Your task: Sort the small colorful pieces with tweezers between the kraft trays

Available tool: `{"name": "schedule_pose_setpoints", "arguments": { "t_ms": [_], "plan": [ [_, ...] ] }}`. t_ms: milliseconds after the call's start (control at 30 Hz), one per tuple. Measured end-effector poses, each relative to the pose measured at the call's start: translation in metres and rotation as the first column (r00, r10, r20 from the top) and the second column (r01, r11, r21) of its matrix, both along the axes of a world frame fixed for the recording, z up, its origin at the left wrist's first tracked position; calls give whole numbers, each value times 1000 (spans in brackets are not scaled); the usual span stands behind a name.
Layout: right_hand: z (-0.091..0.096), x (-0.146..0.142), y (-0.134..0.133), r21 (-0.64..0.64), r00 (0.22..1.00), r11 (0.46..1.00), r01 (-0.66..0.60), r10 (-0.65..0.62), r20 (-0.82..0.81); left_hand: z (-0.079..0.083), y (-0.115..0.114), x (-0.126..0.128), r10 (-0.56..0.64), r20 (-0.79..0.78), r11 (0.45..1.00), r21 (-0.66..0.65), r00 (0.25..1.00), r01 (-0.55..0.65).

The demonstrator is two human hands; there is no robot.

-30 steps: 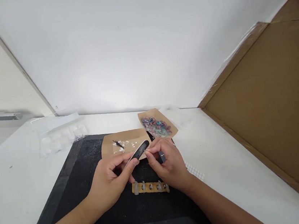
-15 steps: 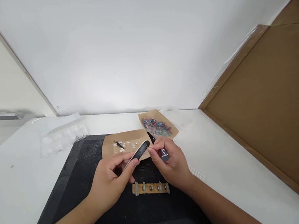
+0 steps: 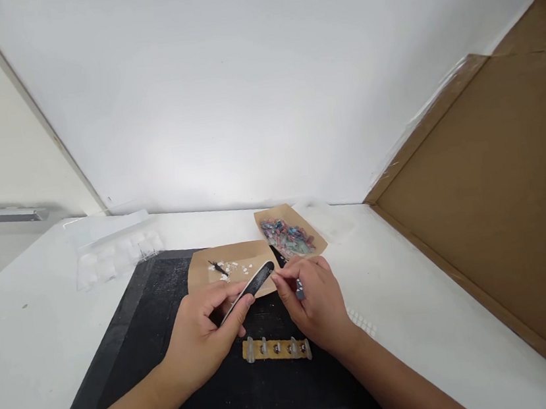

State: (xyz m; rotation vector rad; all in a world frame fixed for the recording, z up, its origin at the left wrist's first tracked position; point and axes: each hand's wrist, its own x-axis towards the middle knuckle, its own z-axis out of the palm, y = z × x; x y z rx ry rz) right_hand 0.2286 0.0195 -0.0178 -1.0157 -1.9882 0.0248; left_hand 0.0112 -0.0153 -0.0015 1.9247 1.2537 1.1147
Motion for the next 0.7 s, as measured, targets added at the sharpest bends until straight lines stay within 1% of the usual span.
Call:
{"name": "schedule_pose_setpoints", "arguments": {
  "t_ms": [167, 267, 333, 500, 633, 700],
  "plan": [
    [1, 1, 0, 46, 996, 999, 28, -31, 84, -3, 0, -1, -10, -24, 998, 65, 1000, 12],
    [3, 0, 0, 55, 990, 997, 47, -54, 128, -4, 1, -1, -9, -61, 991, 130, 998, 17],
    [4, 1, 1, 49, 983, 997, 61, -69, 169, -5, 1, -2, -18, -71, 988, 150, 997, 29],
    [6, 2, 1, 25, 960, 997, 74, -78, 269, -5, 0, -2, -67, 0, 987, 147, 998, 66],
    [5, 1, -2, 43, 965, 997, 58, -67, 254, -6, -2, 0, -91, 60, 991, 101, 994, 85],
    [3, -2, -5, 38, 972, 997, 61, -68, 225, -6, -1, 0, -98, 52, 990, 102, 994, 93]
  ]
}}
